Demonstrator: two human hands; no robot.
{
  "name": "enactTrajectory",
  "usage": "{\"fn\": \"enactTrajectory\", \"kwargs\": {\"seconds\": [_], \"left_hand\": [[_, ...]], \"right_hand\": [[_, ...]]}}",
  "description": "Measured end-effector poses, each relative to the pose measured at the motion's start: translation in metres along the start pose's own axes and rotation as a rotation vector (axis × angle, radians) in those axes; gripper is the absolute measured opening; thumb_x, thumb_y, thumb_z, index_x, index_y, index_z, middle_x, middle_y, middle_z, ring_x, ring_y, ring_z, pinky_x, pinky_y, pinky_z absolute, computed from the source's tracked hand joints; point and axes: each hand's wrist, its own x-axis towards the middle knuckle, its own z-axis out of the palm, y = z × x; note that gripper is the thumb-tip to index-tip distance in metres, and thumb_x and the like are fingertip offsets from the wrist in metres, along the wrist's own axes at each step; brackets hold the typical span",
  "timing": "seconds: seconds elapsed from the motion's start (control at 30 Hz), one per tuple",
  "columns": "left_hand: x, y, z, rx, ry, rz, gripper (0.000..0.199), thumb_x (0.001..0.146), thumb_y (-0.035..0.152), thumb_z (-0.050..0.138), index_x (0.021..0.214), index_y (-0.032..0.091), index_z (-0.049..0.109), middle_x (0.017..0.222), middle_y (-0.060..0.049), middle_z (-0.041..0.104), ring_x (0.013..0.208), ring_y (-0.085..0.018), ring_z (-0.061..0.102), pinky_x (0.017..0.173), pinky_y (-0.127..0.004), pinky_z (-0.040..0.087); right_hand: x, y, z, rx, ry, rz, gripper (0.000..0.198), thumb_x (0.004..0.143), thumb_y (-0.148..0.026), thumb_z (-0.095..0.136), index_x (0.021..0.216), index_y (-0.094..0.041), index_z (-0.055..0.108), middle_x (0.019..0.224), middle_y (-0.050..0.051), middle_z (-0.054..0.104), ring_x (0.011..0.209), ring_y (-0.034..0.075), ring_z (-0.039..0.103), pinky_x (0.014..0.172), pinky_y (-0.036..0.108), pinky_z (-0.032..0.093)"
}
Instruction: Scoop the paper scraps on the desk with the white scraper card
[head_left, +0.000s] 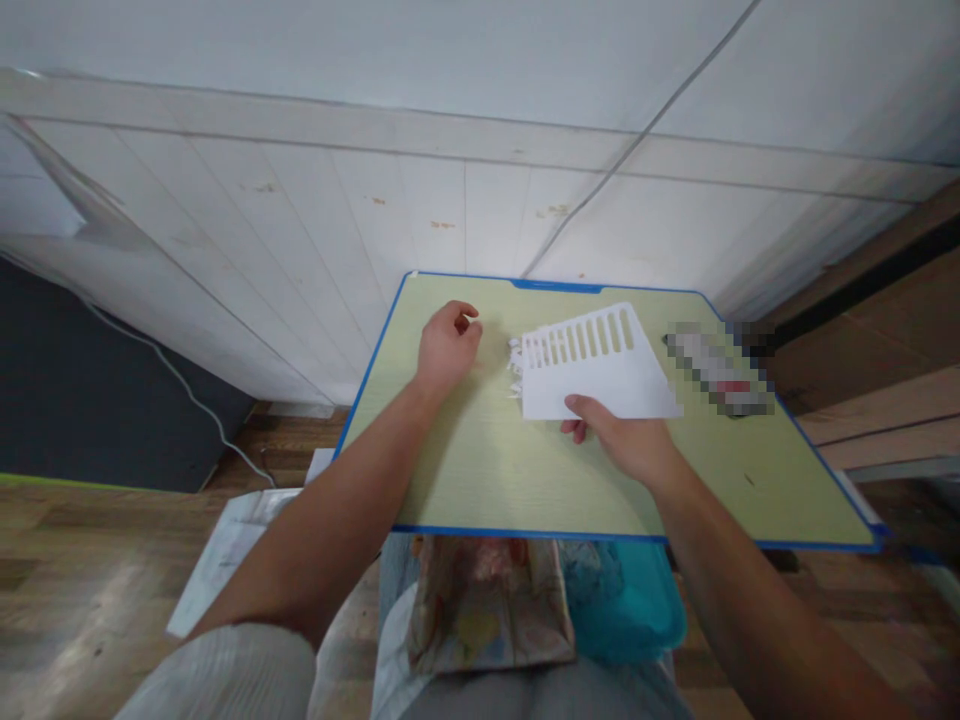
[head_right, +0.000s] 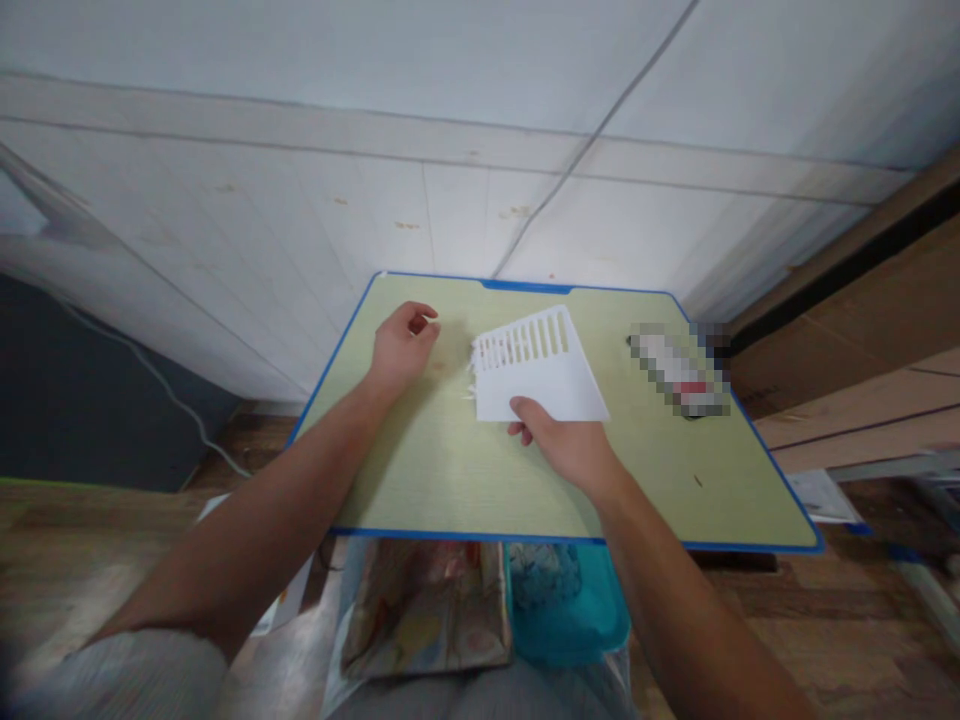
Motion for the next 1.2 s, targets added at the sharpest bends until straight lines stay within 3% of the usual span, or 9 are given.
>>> {"fn": "enactTrajectory", "kwargs": {"seconds": [0.2,0.4,0.57,0.73,0.87,1.2], "left_hand": [[0.001,-0.004,0.003,-0.003,-0.007,0.012,0.013,0.090,0.018,0.066,0.100,0.023,0.072,0.081,0.000,0.067,0.081,-0.022,0.065,0.084,-0.037,0.052],[0.000,-0.004,0.003,-0.007,-0.005,0.000,0.014,0.089,0.017,0.067,0.100,0.024,0.072,0.079,0.001,0.065,0.078,-0.021,0.064,0.083,-0.037,0.052],[0.000,-0.001,0.001,0.001,-0.002,0.002,0.012,0.090,0.017,0.067,0.098,0.024,0.071,0.081,0.001,0.066,0.081,-0.022,0.065,0.085,-0.037,0.052],[0.001,0.000,0.001,0.001,-0.007,-0.008,0.012,0.090,0.016,0.067,0.097,0.024,0.071,0.079,0.001,0.065,0.081,-0.022,0.064,0.084,-0.037,0.052],[0.001,0.000,0.000,-0.006,-0.010,0.002,0.013,0.090,0.014,0.067,0.098,0.024,0.071,0.080,0.001,0.065,0.080,-0.022,0.064,0.083,-0.037,0.052],[0.001,-0.001,0.001,-0.008,-0.011,-0.006,0.013,0.090,0.015,0.067,0.099,0.024,0.071,0.079,0.001,0.066,0.080,-0.022,0.065,0.083,-0.037,0.052]], "right_hand": [[0.003,0.007,-0.002,-0.046,0.061,-0.001,0.043,0.095,-0.052,0.065,0.062,-0.026,0.072,0.068,0.007,0.078,0.065,0.023,0.070,0.083,0.041,0.058],[0.013,0.007,0.008,0.058,0.038,-0.009,0.030,0.094,-0.048,0.068,0.077,-0.024,0.074,0.073,0.004,0.080,0.052,0.020,0.062,0.066,0.038,0.054],[0.010,0.011,0.003,-0.018,0.038,-0.013,0.041,0.099,-0.046,0.065,0.062,-0.027,0.069,0.063,0.004,0.074,0.057,0.021,0.065,0.076,0.040,0.057],[0.005,0.004,0.004,-0.015,-0.004,-0.030,0.038,0.097,-0.046,0.065,0.066,-0.025,0.072,0.067,0.006,0.076,0.053,0.020,0.060,0.068,0.039,0.055],[0.002,0.001,0.002,-0.039,-0.015,-0.040,0.041,0.094,-0.046,0.065,0.059,-0.026,0.070,0.059,0.005,0.070,0.056,0.022,0.062,0.068,0.039,0.056],[0.002,0.004,0.009,-0.074,0.007,-0.066,0.041,0.097,-0.053,0.065,0.065,-0.027,0.073,0.061,0.005,0.069,0.059,0.022,0.061,0.065,0.039,0.055]]}}
